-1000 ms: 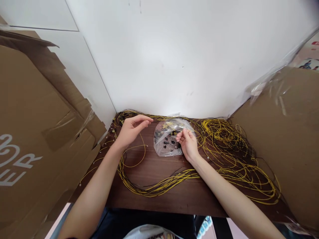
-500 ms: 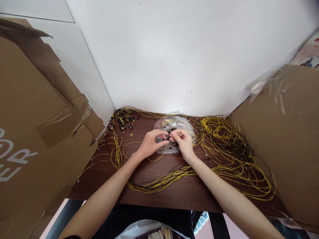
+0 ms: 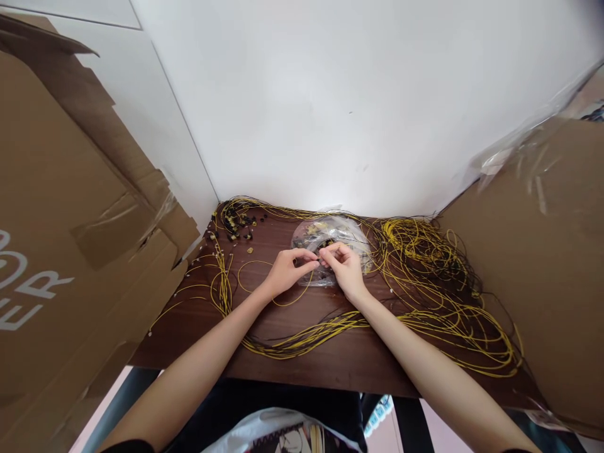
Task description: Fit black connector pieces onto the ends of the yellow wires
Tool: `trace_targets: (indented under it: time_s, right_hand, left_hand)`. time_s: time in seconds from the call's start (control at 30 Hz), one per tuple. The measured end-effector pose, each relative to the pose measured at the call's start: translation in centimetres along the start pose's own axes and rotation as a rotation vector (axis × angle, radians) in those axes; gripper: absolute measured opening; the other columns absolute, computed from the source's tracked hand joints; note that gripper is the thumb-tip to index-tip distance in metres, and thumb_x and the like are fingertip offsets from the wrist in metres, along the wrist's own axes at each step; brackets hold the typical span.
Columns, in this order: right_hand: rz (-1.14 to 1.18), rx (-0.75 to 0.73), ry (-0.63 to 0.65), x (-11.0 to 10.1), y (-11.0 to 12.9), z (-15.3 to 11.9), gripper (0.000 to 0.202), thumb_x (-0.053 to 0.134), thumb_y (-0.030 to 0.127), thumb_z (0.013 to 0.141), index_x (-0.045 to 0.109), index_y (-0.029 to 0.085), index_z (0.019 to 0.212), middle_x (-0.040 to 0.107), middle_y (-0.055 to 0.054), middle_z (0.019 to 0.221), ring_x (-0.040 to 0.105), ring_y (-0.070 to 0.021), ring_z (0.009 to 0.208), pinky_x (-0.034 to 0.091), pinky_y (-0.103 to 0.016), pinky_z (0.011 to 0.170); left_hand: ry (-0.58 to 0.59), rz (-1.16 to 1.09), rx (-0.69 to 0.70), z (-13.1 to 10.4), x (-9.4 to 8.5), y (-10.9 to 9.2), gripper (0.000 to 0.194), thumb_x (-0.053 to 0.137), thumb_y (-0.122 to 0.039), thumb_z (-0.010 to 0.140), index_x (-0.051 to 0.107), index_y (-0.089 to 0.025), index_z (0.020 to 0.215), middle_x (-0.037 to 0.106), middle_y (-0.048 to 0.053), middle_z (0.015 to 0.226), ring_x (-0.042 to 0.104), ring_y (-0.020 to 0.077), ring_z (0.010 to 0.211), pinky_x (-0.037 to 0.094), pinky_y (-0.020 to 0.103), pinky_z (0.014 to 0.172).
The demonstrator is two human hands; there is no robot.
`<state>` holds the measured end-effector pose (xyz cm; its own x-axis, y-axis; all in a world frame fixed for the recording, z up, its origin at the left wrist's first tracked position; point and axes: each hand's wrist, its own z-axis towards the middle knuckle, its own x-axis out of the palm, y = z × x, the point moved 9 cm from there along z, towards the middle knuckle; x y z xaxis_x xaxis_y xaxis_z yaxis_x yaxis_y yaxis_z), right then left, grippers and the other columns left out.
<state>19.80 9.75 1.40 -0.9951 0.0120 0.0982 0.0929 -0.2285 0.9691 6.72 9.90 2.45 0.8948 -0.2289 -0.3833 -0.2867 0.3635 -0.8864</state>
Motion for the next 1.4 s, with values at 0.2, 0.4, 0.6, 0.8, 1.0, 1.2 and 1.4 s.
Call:
trace_targets:
  time_s: [0.2, 0.4, 0.6, 0.8, 1.0, 1.2, 1.4]
  right_hand:
    - [0.176, 0.010, -0.095, -0.7, 0.0, 0.2, 0.030, 0.064, 0.048, 0.076, 0.050, 0.021, 0.077, 0.059, 0.004, 0.061, 0.053, -0.0095, 0.052, 0.043, -0.022, 0.053]
    - [0.066, -0.005, -0.002, -0.1, 0.1, 0.1, 0.024, 0.063, 0.042, 0.079, 0.055, 0.020, 0.081, 0.061, 0.002, 0.067, 0.054, -0.0103, 0.058, 0.043, -0.023, 0.056]
    - [-0.123, -0.038, 0.067, 0.6, 0.1, -0.1, 0.022, 0.067, 0.040, 0.076, 0.062, 0.018, 0.076, 0.061, 0.000, 0.068, 0.053, -0.0119, 0.062, 0.042, -0.024, 0.058]
    - [0.146, -0.005, -0.048, -0.3, -0.3, 0.2, 0.028, 0.059, 0.048, 0.080, 0.049, 0.021, 0.079, 0.062, 0.002, 0.070, 0.056, -0.0120, 0.064, 0.047, -0.025, 0.060]
    - [0.123, -0.001, -0.062, -0.5, -0.3, 0.3, 0.028, 0.062, 0.048, 0.078, 0.051, 0.022, 0.080, 0.058, 0.003, 0.067, 0.055, -0.0120, 0.063, 0.046, -0.024, 0.059]
    - [-0.152, -0.059, 0.068, 0.6, 0.5, -0.1, 0.019, 0.065, 0.038, 0.077, 0.063, 0.019, 0.076, 0.062, -0.001, 0.073, 0.055, -0.0137, 0.067, 0.042, -0.025, 0.062]
    - [0.009, -0.004, 0.010, 0.2, 0.2, 0.0, 0.023, 0.065, 0.041, 0.076, 0.058, 0.020, 0.075, 0.059, 0.001, 0.067, 0.053, -0.0121, 0.062, 0.043, -0.024, 0.058]
  left_hand:
    - [-0.069, 0.004, 0.003, -0.1, -0.6, -0.2, 0.019, 0.064, -0.031, 0.077, 0.070, -0.014, 0.083, 0.070, 0.005, 0.078, 0.060, 0.0162, 0.072, 0.044, 0.027, 0.070]
    - [-0.084, -0.034, -0.011, 0.0, -0.9, 0.0, 0.020, 0.064, -0.032, 0.076, 0.070, -0.014, 0.082, 0.070, 0.005, 0.078, 0.060, 0.0162, 0.072, 0.045, 0.027, 0.070]
    - [-0.077, -0.045, -0.019, 0.0, -0.8, 0.1, 0.020, 0.065, -0.032, 0.075, 0.070, -0.014, 0.081, 0.070, 0.005, 0.079, 0.061, 0.0166, 0.073, 0.046, 0.027, 0.070]
    - [-0.086, -0.055, -0.024, 0.1, -0.8, 0.3, 0.020, 0.066, -0.032, 0.073, 0.070, -0.014, 0.081, 0.070, 0.005, 0.078, 0.062, 0.0171, 0.073, 0.046, 0.028, 0.071]
    - [-0.090, -0.056, -0.027, 0.1, -0.9, 0.3, 0.021, 0.066, -0.033, 0.074, 0.070, -0.014, 0.081, 0.070, 0.005, 0.078, 0.061, 0.0168, 0.072, 0.047, 0.028, 0.071]
    - [-0.066, -0.065, -0.021, 0.1, -0.8, 0.0, 0.021, 0.065, -0.033, 0.075, 0.070, -0.013, 0.081, 0.070, 0.005, 0.078, 0.061, 0.0168, 0.073, 0.046, 0.027, 0.071]
    - [-0.067, -0.070, -0.031, 0.1, -0.8, 0.4, 0.022, 0.065, -0.033, 0.075, 0.070, -0.014, 0.084, 0.070, 0.005, 0.079, 0.061, 0.0169, 0.074, 0.046, 0.028, 0.072]
